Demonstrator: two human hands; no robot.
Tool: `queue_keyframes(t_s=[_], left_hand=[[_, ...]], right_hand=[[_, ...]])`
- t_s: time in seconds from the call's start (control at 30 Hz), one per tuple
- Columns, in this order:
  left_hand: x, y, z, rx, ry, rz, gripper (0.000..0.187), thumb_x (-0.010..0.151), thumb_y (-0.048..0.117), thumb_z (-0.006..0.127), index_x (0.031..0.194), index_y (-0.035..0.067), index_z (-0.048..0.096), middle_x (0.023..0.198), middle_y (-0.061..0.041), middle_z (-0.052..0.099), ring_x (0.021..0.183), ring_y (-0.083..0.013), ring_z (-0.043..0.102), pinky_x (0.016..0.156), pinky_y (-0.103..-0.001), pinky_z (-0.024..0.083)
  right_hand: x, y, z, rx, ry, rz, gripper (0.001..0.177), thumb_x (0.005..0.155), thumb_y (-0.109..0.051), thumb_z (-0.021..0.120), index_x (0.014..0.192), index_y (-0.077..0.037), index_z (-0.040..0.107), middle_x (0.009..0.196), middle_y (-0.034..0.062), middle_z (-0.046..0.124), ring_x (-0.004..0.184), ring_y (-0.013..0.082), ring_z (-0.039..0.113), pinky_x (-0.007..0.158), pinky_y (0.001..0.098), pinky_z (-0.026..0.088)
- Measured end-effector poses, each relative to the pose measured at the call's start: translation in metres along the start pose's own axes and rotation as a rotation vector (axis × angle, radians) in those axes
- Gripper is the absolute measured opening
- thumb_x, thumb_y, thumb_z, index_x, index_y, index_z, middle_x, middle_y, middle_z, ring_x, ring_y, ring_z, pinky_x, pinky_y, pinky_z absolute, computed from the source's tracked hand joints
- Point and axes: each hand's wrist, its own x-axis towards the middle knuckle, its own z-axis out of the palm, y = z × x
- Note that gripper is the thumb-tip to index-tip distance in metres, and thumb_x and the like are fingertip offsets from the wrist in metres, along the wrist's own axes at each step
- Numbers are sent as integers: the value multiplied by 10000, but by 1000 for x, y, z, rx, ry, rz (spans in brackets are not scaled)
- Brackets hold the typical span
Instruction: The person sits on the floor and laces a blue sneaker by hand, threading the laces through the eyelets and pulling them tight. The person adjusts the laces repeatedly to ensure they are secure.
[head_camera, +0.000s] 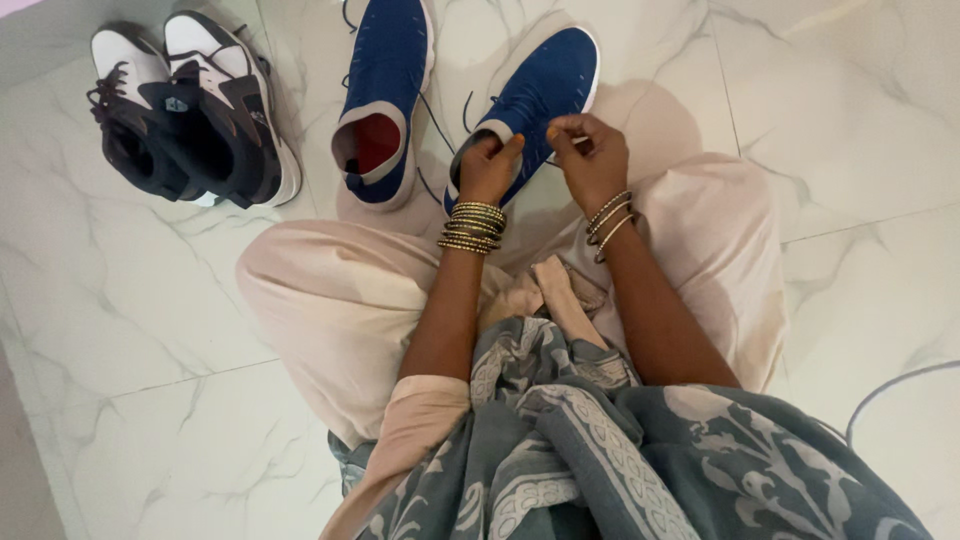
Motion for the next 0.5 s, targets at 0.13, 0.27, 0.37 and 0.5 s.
queue_keyframes(t_s=[0.13, 0.27, 0.37, 0.5], left_hand=[[6, -7, 0, -53, 1, 86, 283, 880, 220, 748, 1014, -29, 752, 894, -60, 764, 803, -136, 675, 767, -285, 531], [6, -1, -2, 16, 27, 65, 299, 881, 275, 751, 933, -20, 756, 792, -57, 732, 723, -140, 643, 709, -300, 512], [1, 6, -3, 169, 65, 40, 362, 880, 338, 744, 814, -18, 739, 659, -55, 675, 610, -151, 582, 623, -327, 476], [-4, 14, -4, 145, 69, 14, 432, 864, 386, 756, 690, -6, 708, 583, -31, 621, 555, -129, 542, 564, -324, 445]], right_hand=[[-3, -6, -12, 237, 111, -15, 106, 987, -96, 741, 1056, -17, 728, 863, 4, 697, 665, 66, 603, 597, 213, 504], [-7, -12, -23, 284, 128, 111, 101, 988, -98, 736, 1053, -22, 734, 843, 2, 694, 651, 70, 623, 592, 210, 517], [-11, -10, -19, 144, 43, 77, 114, 977, -108, 748, 1051, -22, 736, 839, 5, 712, 659, 59, 633, 584, 204, 513], [-14, -8, -1, 31, -56, -66, 108, 967, -94, 754, 1029, -6, 750, 832, 6, 730, 648, 55, 619, 590, 206, 514]])
